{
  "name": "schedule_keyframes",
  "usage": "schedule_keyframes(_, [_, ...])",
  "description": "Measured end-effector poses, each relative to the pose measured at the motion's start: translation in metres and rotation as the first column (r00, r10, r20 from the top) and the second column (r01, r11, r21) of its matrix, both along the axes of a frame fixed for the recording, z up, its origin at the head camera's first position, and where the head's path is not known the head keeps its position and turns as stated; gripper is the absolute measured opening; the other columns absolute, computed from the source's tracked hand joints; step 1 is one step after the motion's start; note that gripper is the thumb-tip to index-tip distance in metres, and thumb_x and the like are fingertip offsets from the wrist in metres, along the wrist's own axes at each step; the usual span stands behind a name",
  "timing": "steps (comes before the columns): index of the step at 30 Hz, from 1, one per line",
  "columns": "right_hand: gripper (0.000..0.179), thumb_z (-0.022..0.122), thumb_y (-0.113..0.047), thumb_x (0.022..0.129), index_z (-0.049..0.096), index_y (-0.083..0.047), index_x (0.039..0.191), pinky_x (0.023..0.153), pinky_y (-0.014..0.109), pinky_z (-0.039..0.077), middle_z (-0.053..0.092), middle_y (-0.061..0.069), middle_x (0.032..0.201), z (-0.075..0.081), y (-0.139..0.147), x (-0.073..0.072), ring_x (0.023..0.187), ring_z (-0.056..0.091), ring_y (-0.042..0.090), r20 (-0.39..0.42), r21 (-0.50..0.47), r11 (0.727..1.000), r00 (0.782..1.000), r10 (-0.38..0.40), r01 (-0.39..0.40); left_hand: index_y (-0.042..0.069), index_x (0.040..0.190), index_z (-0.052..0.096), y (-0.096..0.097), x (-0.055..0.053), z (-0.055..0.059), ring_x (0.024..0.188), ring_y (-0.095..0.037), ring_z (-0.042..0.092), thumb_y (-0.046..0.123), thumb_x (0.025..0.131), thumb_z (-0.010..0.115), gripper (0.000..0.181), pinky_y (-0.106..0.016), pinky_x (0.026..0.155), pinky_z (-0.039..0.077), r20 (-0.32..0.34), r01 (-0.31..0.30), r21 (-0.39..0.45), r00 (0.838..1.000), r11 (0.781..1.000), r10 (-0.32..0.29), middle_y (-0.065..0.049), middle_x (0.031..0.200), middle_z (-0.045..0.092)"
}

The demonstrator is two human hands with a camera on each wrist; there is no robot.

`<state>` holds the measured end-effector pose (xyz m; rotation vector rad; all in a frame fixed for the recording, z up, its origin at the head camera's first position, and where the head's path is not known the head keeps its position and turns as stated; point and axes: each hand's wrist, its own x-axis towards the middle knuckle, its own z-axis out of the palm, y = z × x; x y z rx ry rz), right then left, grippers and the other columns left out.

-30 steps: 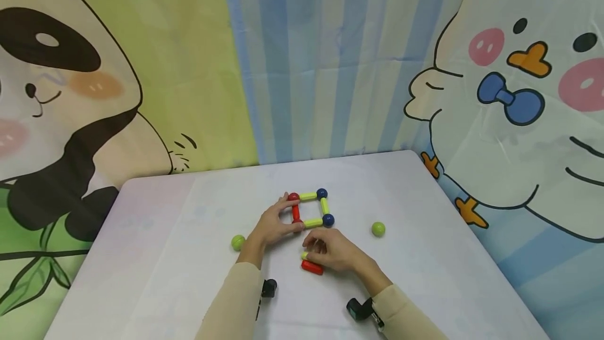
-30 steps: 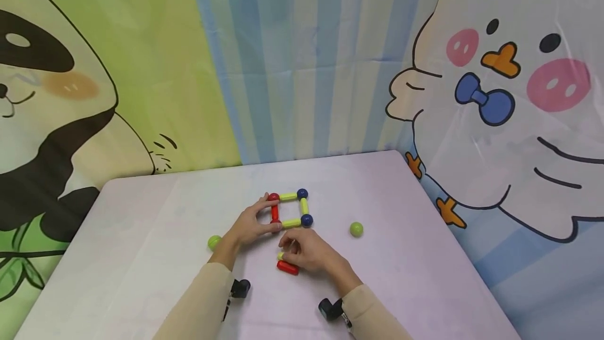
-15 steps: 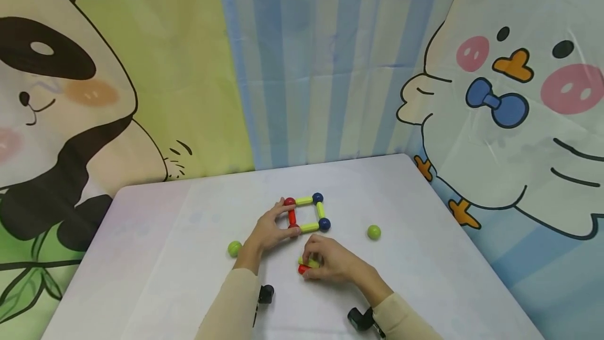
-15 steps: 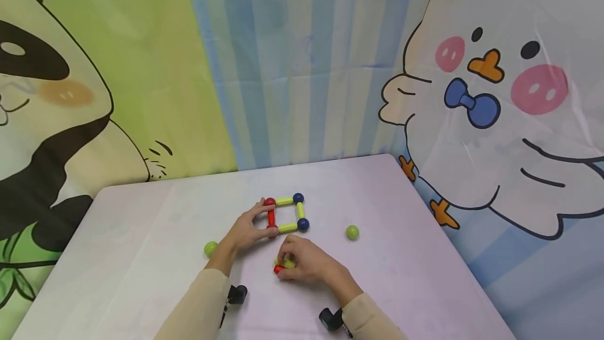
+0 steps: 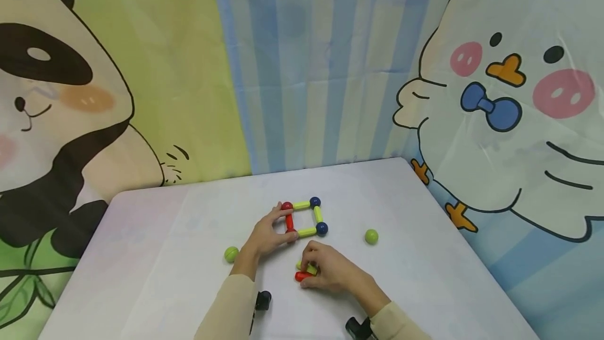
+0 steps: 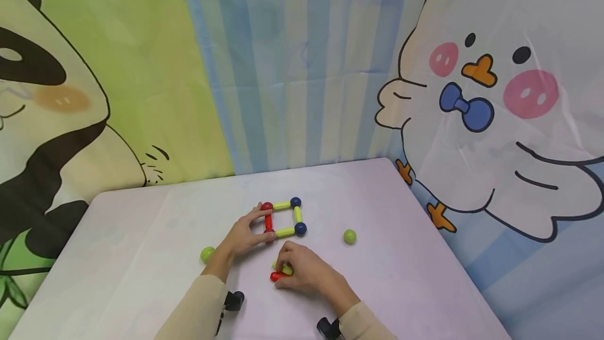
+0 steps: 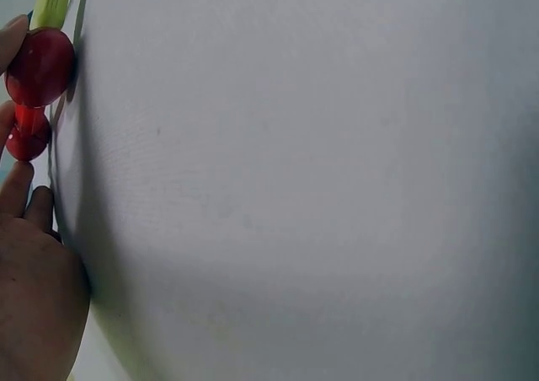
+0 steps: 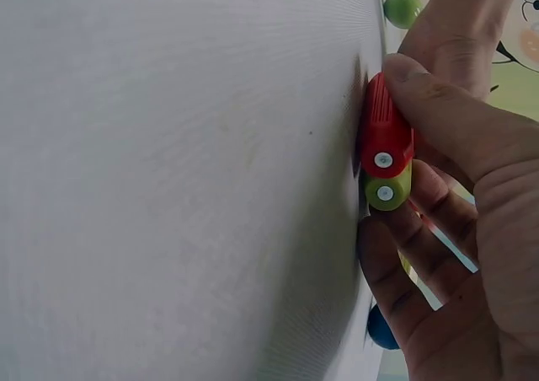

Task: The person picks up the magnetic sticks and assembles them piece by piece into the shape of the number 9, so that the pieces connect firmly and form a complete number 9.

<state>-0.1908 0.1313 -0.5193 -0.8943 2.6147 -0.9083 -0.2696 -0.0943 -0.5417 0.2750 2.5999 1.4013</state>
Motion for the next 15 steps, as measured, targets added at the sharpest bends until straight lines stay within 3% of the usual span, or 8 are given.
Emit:
schedule_keyframes(6, [0.006, 0.068, -0.032, 0.1, 0.066, -0.027, 0.1, 0.077, 0.021, 0.049, 0.057, -0.014, 0.099, -0.002, -0.002, -0.003, 0.086, 0.055, 0.002, 0.0, -0.043, 0.997, 0.998, -0.063, 0.063, 0.029, 0.145, 0.059, 0.0, -0.001, 0.002, 0.158, -0.029, 0.019, 0.04, 0.081, 0.088, 0.071, -0.062, 0.121, 0.022, -0.01, -0.001, -0.005, 1.0, 1.0, 0.001, -0.001, 0.169, 0.029])
schedule_keyframes(11, [0.016, 0.073, -0.024, 0.096, 0.064, -0.023, 0.108, 0.076, 0.022, 0.05, 0.06, -0.012, 0.096, -0.002, -0.003, -0.007, 0.085, 0.056, 0.006, 0.032, -0.027, 0.993, 0.993, -0.113, 0.114, 0.028, 0.145, 0.059, 0.001, 0.001, 0.004, 0.158, -0.029, 0.018, 0.039, 0.081, 0.088, 0.072, -0.062, 0.121, 0.021, 0.007, 0.003, -0.006, 1.0, 1.0, -0.003, -0.002, 0.169, 0.028])
schedule_keyframes(15, [0.02, 0.076, -0.024, 0.093, 0.067, -0.021, 0.111, 0.078, 0.023, 0.051, 0.062, -0.013, 0.097, 0.0, -0.005, -0.011, 0.086, 0.057, 0.005, 0.019, 0.025, 0.995, 0.995, -0.1, 0.1, 0.03, 0.146, 0.058, 0.0, 0.002, 0.004, 0.158, -0.029, 0.017, 0.041, 0.081, 0.087, 0.072, -0.062, 0.121, 0.021, 0.017, -0.004, -0.007, 1.0, 1.0, 0.004, 0.0, 0.169, 0.027])
